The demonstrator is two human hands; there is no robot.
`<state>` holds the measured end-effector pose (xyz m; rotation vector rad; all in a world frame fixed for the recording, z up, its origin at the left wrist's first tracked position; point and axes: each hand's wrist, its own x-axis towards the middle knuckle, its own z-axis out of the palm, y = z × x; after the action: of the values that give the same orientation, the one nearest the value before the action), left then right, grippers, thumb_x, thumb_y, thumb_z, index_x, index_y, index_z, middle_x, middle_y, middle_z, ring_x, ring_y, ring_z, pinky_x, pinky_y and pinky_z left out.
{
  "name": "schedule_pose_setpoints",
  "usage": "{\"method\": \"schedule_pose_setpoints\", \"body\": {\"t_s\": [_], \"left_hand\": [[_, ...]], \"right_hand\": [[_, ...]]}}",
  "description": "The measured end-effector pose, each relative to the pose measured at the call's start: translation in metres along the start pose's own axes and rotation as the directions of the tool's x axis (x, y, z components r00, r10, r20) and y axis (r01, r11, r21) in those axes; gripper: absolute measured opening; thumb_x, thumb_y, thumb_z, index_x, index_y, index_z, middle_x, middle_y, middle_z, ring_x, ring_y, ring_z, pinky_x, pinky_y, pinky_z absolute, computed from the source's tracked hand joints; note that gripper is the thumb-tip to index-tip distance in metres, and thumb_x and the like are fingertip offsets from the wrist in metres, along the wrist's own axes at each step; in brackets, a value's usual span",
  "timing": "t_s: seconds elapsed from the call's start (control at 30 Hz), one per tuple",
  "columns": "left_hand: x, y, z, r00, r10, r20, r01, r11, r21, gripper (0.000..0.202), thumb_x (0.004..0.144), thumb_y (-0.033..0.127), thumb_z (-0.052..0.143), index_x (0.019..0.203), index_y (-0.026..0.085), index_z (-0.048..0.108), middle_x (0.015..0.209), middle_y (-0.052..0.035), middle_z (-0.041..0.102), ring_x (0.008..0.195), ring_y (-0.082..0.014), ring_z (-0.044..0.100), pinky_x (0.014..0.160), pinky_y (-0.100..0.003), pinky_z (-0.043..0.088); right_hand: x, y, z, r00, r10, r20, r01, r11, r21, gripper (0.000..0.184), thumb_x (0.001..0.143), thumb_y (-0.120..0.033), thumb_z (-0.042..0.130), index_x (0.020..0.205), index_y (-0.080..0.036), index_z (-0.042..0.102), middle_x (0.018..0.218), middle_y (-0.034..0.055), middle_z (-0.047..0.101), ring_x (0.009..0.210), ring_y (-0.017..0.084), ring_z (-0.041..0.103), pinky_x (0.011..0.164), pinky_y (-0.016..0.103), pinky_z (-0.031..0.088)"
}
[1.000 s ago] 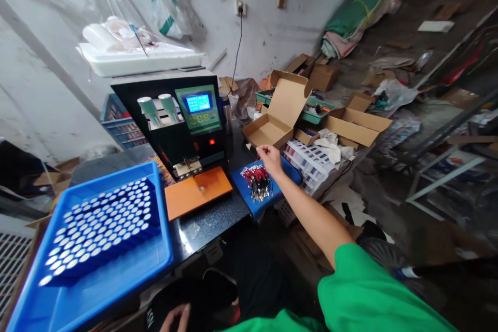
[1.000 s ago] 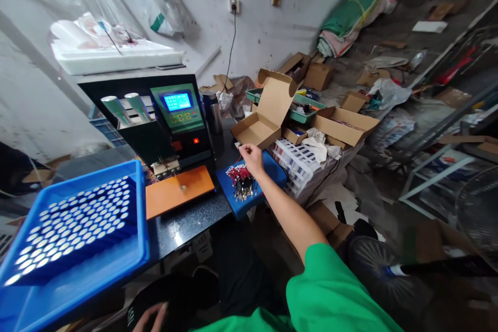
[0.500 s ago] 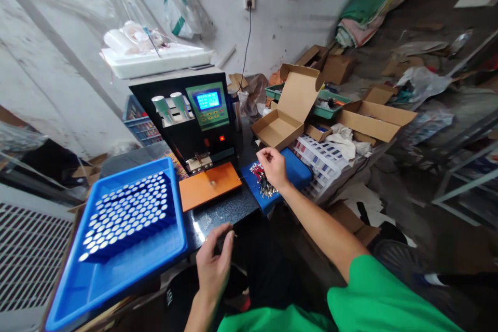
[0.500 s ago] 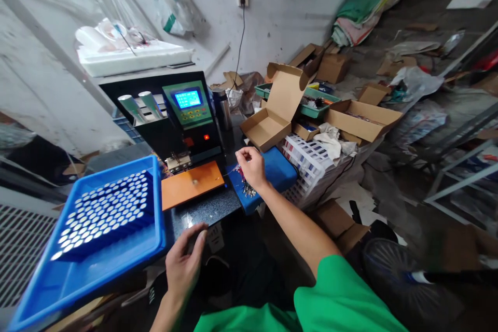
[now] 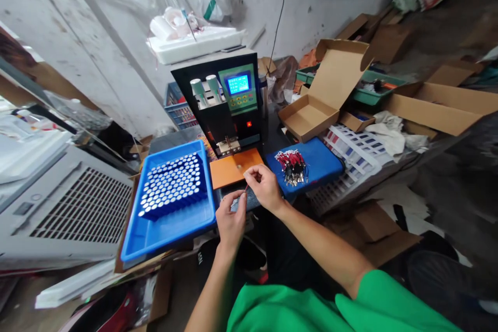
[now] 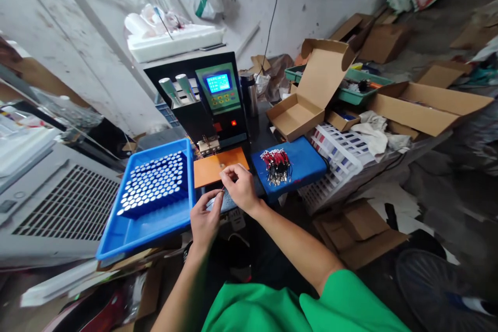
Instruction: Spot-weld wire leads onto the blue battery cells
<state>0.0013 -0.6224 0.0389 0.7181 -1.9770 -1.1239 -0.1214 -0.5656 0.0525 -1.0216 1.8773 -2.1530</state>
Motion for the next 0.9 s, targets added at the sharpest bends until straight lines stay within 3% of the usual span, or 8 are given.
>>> {"method": "schedule_pose_setpoints", "body": {"t_s": [0.17, 0.3, 0.37, 0.6, 0.67, 0.73, 0.83, 0.9], "left_hand": [[-0.003, -0.001, -0.010, 0.990, -0.138, -0.006, 0.136, 0.982, -0.133, 0.030, 0.085, 0.046, 0.065, 0.085, 0.016, 0.071, 0.083, -0.0058, 0.073, 0.081, -0.0175, 0.067, 0.078, -0.029, 0.052], [-0.003, -0.001, -0.022, 0.987, -0.158, 0.008, 0.157, 0.974, -0.165, 0.031, 0.084, 0.046, 0.065, 0.080, 0.016, 0.068, 0.079, -0.0044, 0.071, 0.077, -0.0167, 0.065, 0.075, -0.029, 0.051], [-0.004, -0.001, -0.026, 0.985, -0.169, 0.019, 0.170, 0.972, -0.159, 0.030, 0.084, 0.045, 0.065, 0.077, 0.016, 0.066, 0.076, -0.0034, 0.069, 0.074, -0.0159, 0.063, 0.073, -0.028, 0.050], [-0.023, -0.005, -0.033, 0.976, -0.207, 0.070, 0.215, 0.968, -0.131, 0.029, 0.088, 0.044, 0.061, 0.081, 0.016, 0.065, 0.075, -0.0036, 0.067, 0.070, -0.0140, 0.060, 0.068, -0.026, 0.049], [-0.030, -0.010, -0.042, 0.981, -0.184, 0.057, 0.189, 0.976, -0.104, 0.028, 0.091, 0.044, 0.058, 0.091, 0.017, 0.067, 0.085, -0.0058, 0.071, 0.076, -0.0154, 0.064, 0.072, -0.027, 0.052], [-0.033, -0.017, -0.062, 0.996, -0.093, 0.008, 0.093, 0.996, -0.011, 0.028, 0.093, 0.042, 0.056, 0.100, 0.017, 0.068, 0.095, -0.0079, 0.073, 0.086, -0.0176, 0.068, 0.080, -0.030, 0.054], [-0.025, -0.033, -0.113, 0.989, 0.149, -0.019, -0.139, 0.955, 0.261, 0.028, 0.093, 0.039, 0.056, 0.107, 0.018, 0.067, 0.107, -0.0105, 0.073, 0.101, -0.0214, 0.068, 0.094, -0.037, 0.052], [-0.010, -0.045, -0.153, 0.964, 0.262, 0.047, -0.253, 0.848, 0.466, 0.036, 0.093, 0.041, 0.056, 0.119, 0.018, 0.064, 0.124, -0.0135, 0.068, 0.120, -0.0252, 0.061, 0.107, -0.043, 0.046]], "right_hand": [[-0.010, 0.009, 0.006, 0.977, 0.169, 0.128, -0.195, 0.954, 0.229, 0.028, 0.083, -0.044, 0.066, 0.096, -0.020, 0.059, 0.083, 0.0022, 0.063, 0.073, 0.015, 0.063, 0.068, 0.028, 0.054], [-0.020, 0.013, 0.008, 0.894, 0.233, 0.384, -0.352, 0.895, 0.275, 0.031, 0.081, -0.046, 0.069, 0.095, -0.019, 0.062, 0.083, 0.0020, 0.065, 0.074, 0.016, 0.064, 0.068, 0.029, 0.055], [-0.026, 0.011, 0.009, 0.867, 0.229, 0.443, -0.360, 0.902, 0.239, 0.025, 0.081, -0.043, 0.069, 0.086, -0.019, 0.064, 0.078, 0.0010, 0.065, 0.072, 0.015, 0.063, 0.070, 0.029, 0.054], [-0.040, 0.011, 0.008, 0.868, 0.219, 0.446, -0.306, 0.943, 0.134, 0.020, 0.082, -0.039, 0.068, 0.075, -0.021, 0.064, 0.070, 0.0006, 0.065, 0.066, 0.017, 0.060, 0.065, 0.029, 0.050], [-0.043, 0.013, 0.003, 0.877, 0.207, 0.433, -0.271, 0.958, 0.091, 0.020, 0.084, -0.039, 0.066, 0.074, -0.022, 0.064, 0.069, 0.0008, 0.064, 0.064, 0.017, 0.059, 0.061, 0.029, 0.049], [-0.045, 0.014, -0.002, 0.906, 0.152, 0.395, -0.177, 0.984, 0.028, 0.019, 0.088, -0.037, 0.062, 0.075, -0.023, 0.062, 0.070, 0.0017, 0.063, 0.065, 0.018, 0.059, 0.062, 0.030, 0.048], [-0.044, 0.011, -0.002, 0.934, -0.056, 0.352, 0.082, 0.995, -0.061, 0.015, 0.092, -0.030, 0.056, 0.079, -0.024, 0.060, 0.076, 0.0044, 0.064, 0.072, 0.020, 0.061, 0.069, 0.034, 0.050], [-0.041, 0.004, 0.009, 0.907, -0.227, 0.355, 0.273, 0.958, -0.084, 0.013, 0.093, -0.025, 0.052, 0.082, -0.024, 0.059, 0.079, 0.0063, 0.063, 0.078, 0.022, 0.061, 0.073, 0.037, 0.050]]}}
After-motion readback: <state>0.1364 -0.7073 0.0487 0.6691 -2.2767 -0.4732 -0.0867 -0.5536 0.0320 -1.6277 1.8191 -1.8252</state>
